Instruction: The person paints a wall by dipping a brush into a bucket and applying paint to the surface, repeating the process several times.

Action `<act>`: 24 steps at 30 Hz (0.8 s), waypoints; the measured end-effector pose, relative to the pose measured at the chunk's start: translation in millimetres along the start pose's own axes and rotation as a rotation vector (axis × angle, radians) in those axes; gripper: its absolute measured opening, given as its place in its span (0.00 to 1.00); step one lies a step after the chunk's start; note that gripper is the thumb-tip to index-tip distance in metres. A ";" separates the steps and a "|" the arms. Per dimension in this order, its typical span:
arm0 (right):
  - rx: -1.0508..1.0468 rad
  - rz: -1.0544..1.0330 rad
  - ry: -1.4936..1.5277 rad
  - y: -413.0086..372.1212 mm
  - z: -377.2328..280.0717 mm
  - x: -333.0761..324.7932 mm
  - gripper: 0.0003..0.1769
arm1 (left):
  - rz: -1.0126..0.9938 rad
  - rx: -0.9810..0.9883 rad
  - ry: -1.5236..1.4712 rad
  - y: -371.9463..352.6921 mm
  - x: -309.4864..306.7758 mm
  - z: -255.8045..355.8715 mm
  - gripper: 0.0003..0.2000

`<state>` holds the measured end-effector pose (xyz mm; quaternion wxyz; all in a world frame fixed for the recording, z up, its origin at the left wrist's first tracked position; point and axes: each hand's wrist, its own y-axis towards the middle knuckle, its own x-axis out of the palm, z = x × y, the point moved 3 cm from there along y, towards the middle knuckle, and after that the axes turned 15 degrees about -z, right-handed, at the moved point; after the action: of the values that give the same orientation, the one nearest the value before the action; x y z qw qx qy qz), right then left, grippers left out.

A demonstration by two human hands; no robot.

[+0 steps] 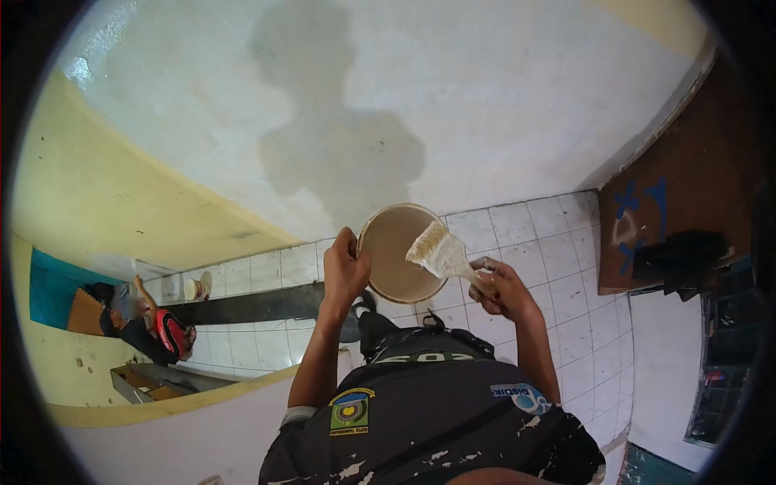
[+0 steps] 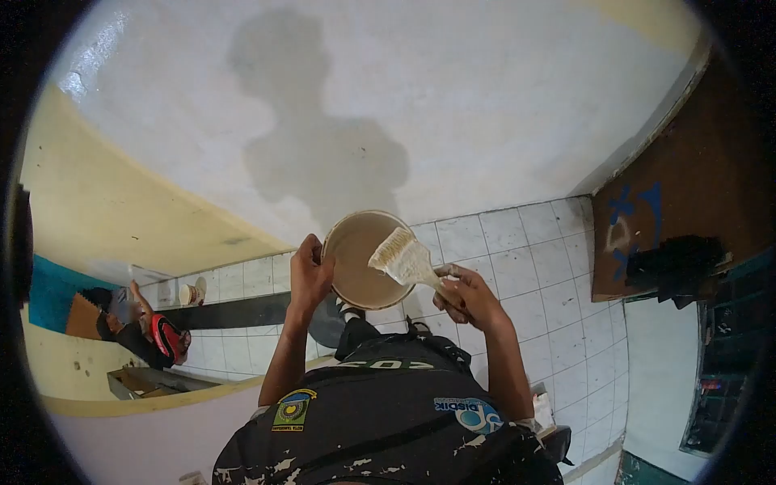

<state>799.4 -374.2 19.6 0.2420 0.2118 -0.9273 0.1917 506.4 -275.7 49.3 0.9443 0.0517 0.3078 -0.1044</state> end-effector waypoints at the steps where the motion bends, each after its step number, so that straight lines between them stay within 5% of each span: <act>1: -0.002 0.003 -0.010 0.1 4.0 -0.9 0.16 | 0.007 -0.009 -0.016 2.1 0.2 -5.6 0.10; 5: -0.043 0.015 0.247 11.6 14.9 -3.9 0.18 | 0.044 -0.024 0.052 8.6 -2.7 -16.7 0.11; 17: -0.240 -0.286 0.339 138.1 -57.7 70.7 0.16 | 0.176 -0.064 -0.114 58.8 -82.1 -74.7 0.10; 21: -0.506 -0.030 -0.053 181.4 -166.4 137.3 0.15 | 0.171 -0.047 -0.084 77.6 -127.6 -104.8 0.09; 24: -0.729 0.256 -0.634 211.8 -274.4 205.9 0.10 | 0.139 -0.033 -0.020 90.5 -163.2 -129.2 0.09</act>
<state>634.1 -133.0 297.2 -0.0190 0.0459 -0.9804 -0.1905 324.7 -139.7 44.9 0.9530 0.0564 0.2956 -0.0339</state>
